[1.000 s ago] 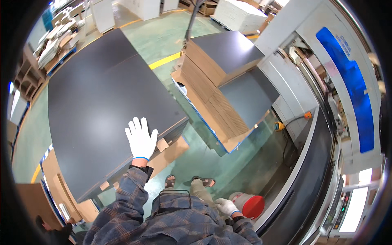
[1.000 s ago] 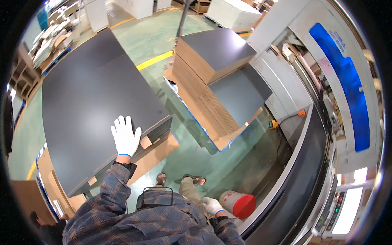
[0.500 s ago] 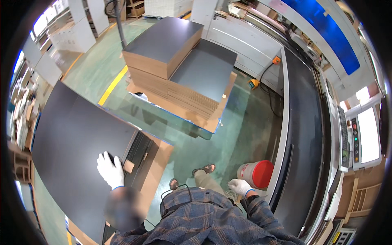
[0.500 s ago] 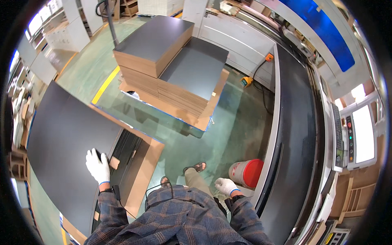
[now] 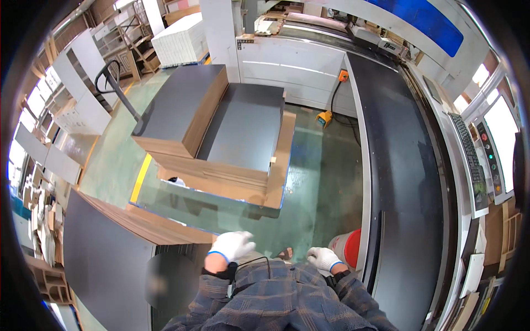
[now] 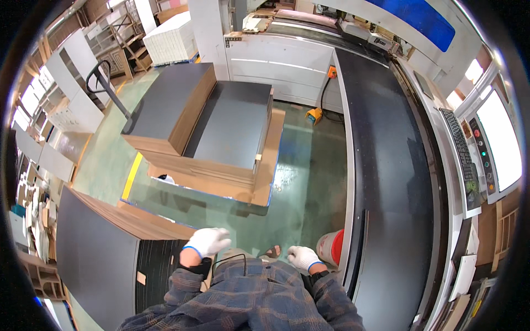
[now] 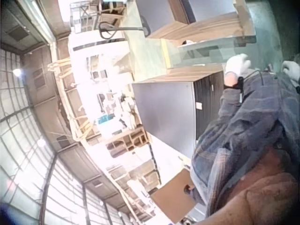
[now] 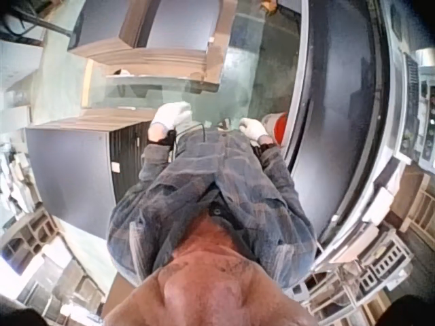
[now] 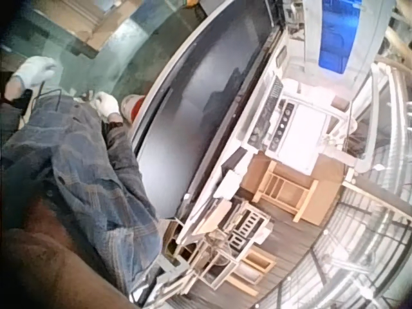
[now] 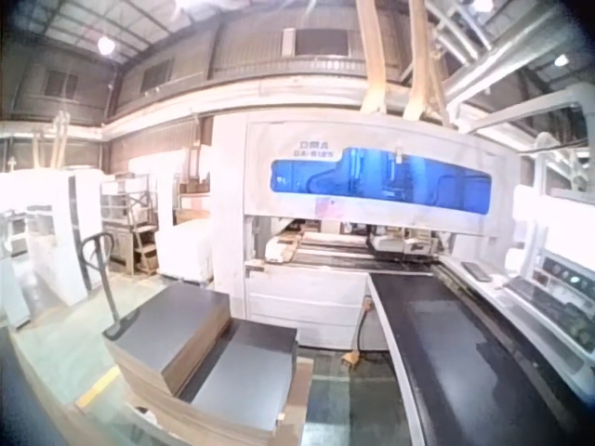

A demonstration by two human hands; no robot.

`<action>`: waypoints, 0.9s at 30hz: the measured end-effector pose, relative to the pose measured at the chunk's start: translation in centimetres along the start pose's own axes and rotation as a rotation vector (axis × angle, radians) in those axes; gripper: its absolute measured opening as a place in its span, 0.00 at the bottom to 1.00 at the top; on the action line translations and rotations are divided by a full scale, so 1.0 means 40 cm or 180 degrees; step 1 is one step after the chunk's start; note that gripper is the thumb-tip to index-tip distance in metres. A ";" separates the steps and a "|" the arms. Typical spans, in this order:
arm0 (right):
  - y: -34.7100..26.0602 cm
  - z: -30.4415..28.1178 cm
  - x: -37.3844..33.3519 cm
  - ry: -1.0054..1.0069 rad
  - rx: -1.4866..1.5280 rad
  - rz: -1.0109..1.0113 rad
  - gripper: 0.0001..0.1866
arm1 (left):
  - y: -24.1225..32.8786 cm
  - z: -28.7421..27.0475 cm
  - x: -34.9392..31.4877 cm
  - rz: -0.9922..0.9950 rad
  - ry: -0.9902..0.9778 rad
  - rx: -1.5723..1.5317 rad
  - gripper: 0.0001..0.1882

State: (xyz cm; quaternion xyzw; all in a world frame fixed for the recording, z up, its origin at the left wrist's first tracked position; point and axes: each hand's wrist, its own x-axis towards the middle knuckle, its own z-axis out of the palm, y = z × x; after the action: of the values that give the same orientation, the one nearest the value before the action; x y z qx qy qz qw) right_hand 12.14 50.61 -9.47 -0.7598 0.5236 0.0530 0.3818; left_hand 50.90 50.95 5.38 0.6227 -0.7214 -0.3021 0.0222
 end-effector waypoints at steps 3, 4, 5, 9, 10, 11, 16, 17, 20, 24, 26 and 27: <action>0.013 -0.032 0.000 0.0414 0.0287 0.0106 0.16 | 0.092 0.004 0.120 0.0389 -0.0200 0.0242 0.23; 0.022 -0.032 -0.002 0.0504 0.0364 0.0165 0.16 | 0.111 -0.003 0.153 0.0538 -0.0212 0.0307 0.23; 0.033 -0.032 -0.009 0.0598 0.0441 0.0236 0.16 | 0.128 -0.015 0.183 0.0644 -0.0340 0.0373 0.23; 0.054 -0.015 -0.016 0.0863 0.0698 0.0503 0.14 | 0.156 -0.061 0.277 0.0902 -0.0550 0.0612 0.19; 0.052 -0.013 -0.013 0.0958 0.0755 0.0572 0.13 | 0.161 -0.072 0.300 0.0915 -0.0565 0.0628 0.19; 0.045 -0.019 -0.011 0.1222 0.0859 0.0588 0.11 | 0.165 -0.081 0.329 0.0955 -0.0580 0.0634 0.18; 0.003 -0.095 0.003 0.2630 0.1150 0.0688 0.07 | 0.111 -0.088 0.501 0.1085 -0.0968 0.1019 0.18; -0.001 -0.125 0.006 0.2831 0.1154 0.0753 0.07 | 0.110 -0.105 0.537 0.1142 -0.1017 0.1077 0.18; -0.010 -0.216 0.008 0.3188 0.0915 0.0966 0.06 | 0.137 -0.163 0.645 0.1421 -0.0970 0.0994 0.17; -0.013 -0.308 0.004 0.3599 0.0391 0.1228 0.05 | 0.156 -0.196 0.780 0.1610 -0.0980 0.1083 0.16; -0.031 -0.326 -0.011 0.3817 0.0354 0.1527 0.05 | 0.172 -0.208 0.837 0.1593 -0.1065 0.1011 0.17; -0.034 -0.321 -0.023 0.3951 0.0293 0.1667 0.06 | 0.177 -0.207 0.868 0.1608 -0.1160 0.1068 0.17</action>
State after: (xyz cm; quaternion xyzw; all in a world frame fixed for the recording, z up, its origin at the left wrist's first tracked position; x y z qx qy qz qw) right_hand 8.77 43.38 0.70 -0.4803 0.8146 -0.3249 0.0167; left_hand 40.24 16.21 3.48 0.3555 -0.8843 -0.2706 -0.1355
